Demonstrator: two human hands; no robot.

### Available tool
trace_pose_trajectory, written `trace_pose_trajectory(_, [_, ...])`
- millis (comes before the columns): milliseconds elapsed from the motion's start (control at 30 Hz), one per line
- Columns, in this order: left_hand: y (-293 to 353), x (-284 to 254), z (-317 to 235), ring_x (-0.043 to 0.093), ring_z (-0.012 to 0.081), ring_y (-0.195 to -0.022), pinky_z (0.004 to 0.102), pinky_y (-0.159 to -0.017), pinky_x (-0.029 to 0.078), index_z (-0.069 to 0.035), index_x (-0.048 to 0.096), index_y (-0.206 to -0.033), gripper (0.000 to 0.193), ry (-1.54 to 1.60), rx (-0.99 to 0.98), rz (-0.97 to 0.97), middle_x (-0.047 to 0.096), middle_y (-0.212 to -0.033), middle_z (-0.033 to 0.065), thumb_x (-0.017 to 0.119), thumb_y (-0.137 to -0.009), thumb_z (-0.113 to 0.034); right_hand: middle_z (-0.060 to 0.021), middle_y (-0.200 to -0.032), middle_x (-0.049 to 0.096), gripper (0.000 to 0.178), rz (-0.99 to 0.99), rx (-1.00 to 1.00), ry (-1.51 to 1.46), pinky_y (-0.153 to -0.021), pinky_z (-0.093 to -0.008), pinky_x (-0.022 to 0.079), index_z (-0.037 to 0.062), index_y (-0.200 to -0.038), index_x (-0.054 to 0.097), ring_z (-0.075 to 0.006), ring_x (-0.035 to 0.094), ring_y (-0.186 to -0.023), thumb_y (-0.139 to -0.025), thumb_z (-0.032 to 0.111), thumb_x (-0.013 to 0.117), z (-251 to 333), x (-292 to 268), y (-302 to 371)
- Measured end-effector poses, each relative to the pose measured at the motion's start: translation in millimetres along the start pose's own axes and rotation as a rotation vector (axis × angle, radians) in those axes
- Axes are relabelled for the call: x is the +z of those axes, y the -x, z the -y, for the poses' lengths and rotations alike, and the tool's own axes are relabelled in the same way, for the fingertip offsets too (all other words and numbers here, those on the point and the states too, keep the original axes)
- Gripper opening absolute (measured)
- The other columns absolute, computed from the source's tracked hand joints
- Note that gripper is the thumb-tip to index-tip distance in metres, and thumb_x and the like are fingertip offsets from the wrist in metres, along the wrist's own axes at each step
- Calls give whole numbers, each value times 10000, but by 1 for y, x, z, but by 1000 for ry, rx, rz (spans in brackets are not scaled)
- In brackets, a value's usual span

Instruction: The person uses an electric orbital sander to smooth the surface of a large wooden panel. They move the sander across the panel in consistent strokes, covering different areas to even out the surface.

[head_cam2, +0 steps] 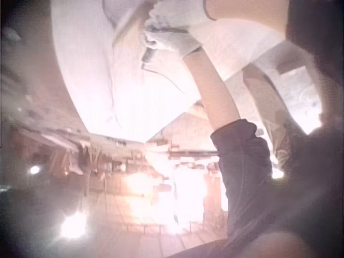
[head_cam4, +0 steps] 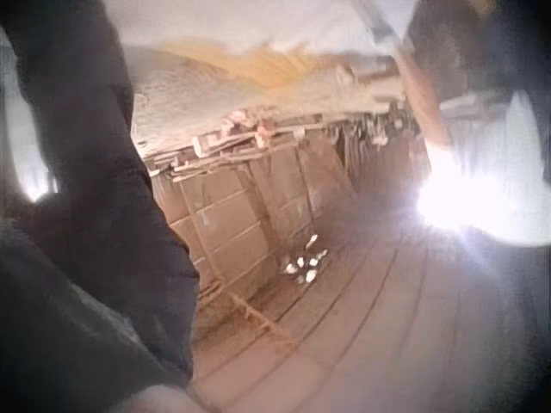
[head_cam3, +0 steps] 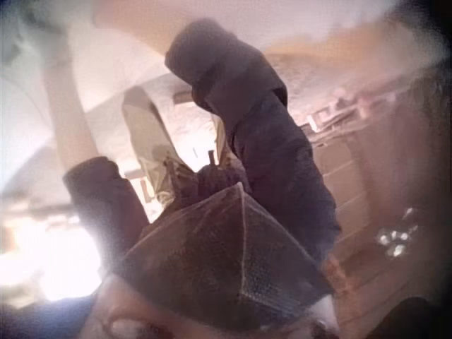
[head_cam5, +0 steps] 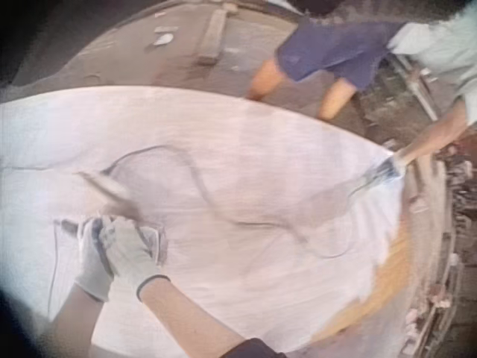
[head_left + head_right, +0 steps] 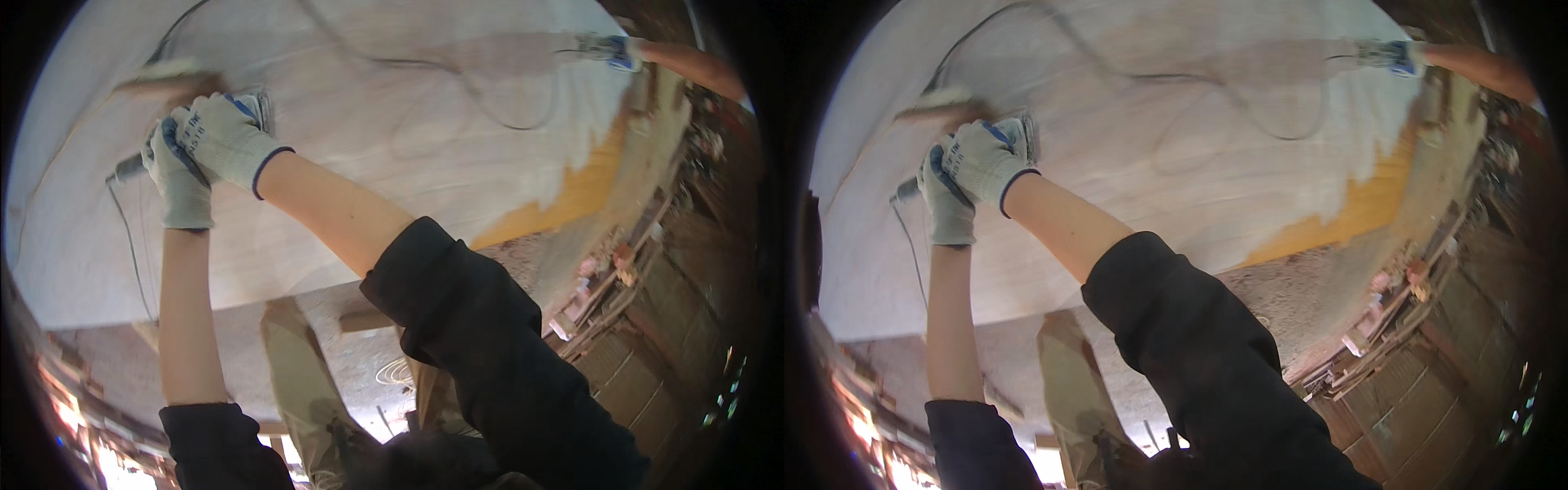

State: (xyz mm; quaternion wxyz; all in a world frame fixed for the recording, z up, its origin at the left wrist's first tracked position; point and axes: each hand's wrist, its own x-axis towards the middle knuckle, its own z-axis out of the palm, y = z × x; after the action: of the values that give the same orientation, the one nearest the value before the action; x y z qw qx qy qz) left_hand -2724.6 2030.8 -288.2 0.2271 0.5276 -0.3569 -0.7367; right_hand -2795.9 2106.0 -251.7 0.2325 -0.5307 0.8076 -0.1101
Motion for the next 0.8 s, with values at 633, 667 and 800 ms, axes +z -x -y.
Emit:
trace_pose_trajectory(633, [234, 182, 148, 504, 352, -1166, 423, -1004, 430, -65, 523, -1299, 540, -634, -70, 301, 478, -1252, 249, 686, -826, -266, -128, -1288, 593, 550, -42, 518, -257, -1015, -410, 450, 129, -1248, 571, -318, 556, -1210, -801, 410, 726, -161, -43, 290])
trace_pose_trajectory(667, [235, 160, 141, 511, 323, -1170, 409, -995, 436, -51, 523, -1293, 533, -553, -86, 295, 490, -1257, 226, 693, -831, -257, -124, -1286, 587, 547, -20, 543, -346, -1020, -408, 443, 144, -1258, 568, -316, 552, -1207, -807, 411, 722, -137, -41, 283])
trace_pose_trajectory(800, [206, 36, 125, 540, 213, -1160, 349, -991, 463, -32, 493, -1317, 478, -484, 16, 255, 533, -1288, 128, 686, -905, -178, -105, -1227, 553, 494, -204, 363, -156, -1032, -447, 404, 185, -1279, 566, -325, 507, -1189, -838, 375, 681, -43, 32, 249])
